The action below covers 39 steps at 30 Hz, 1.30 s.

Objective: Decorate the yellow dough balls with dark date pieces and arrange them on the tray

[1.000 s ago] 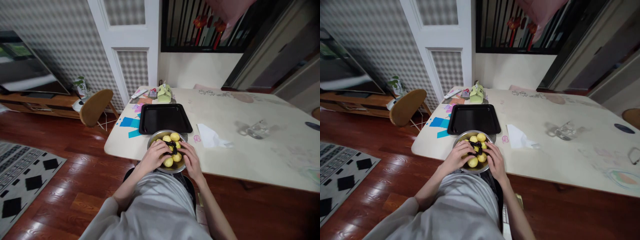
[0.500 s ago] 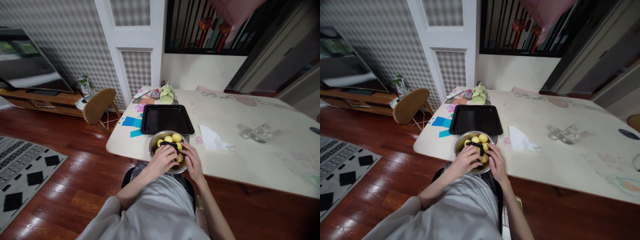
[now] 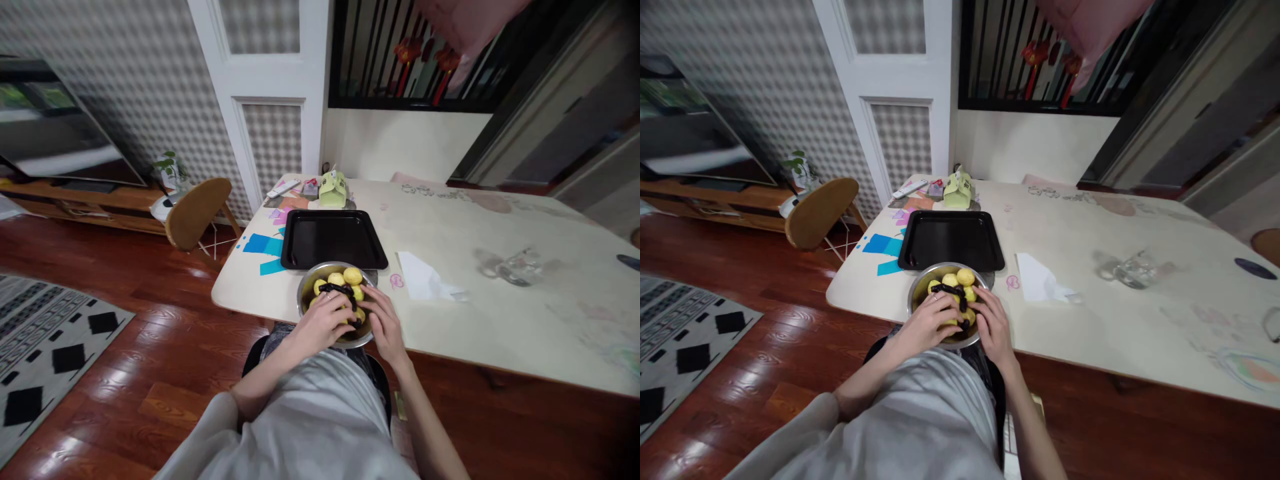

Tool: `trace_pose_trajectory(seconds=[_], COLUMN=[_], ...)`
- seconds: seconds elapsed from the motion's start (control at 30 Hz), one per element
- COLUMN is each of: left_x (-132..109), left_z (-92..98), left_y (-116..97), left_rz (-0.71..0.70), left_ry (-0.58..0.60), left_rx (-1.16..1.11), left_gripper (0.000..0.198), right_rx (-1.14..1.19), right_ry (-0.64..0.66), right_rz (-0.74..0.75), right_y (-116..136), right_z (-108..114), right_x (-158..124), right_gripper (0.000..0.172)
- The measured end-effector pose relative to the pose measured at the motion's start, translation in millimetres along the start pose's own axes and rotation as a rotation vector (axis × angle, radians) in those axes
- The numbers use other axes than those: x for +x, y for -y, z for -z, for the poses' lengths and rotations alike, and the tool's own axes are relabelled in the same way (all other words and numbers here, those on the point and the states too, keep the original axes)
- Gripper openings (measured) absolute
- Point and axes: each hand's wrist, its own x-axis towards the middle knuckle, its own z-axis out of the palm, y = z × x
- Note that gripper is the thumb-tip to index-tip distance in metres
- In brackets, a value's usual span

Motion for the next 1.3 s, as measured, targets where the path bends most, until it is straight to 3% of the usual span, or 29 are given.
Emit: trace_pose_trajectory(seconds=[0.33,0.63,0.8,1.07,1.3], left_x=[1,6,8,9,4], left_z=[2.0,4.5,2.5,3.5,11.0], left_y=[1,-2,-3,-4,-6], left_rz=[0.034,-0.077,-0.066,-0.021,-0.006], left_ry=[0.055,0.177,0.214,0.219,0.117], left_rx=[0.021,0.129,0.216,0.206,0.006], left_gripper=[0.007,0.009,0.007,0.009,0.009], right_rx=[0.005,0.023,0.014,0.006,0.006], right_ry=[-0.001,-0.009,-0.010,-0.004,-0.006], right_rz=[0.002,-0.006,-0.001,0.004,-0.001], right_y=[0,1,2,2,2], right_z=[-1,-1,-1,-1,0], right_x=[0,0,1,1,1], right_gripper=[0.032,0.031,0.032,0.033,0.033])
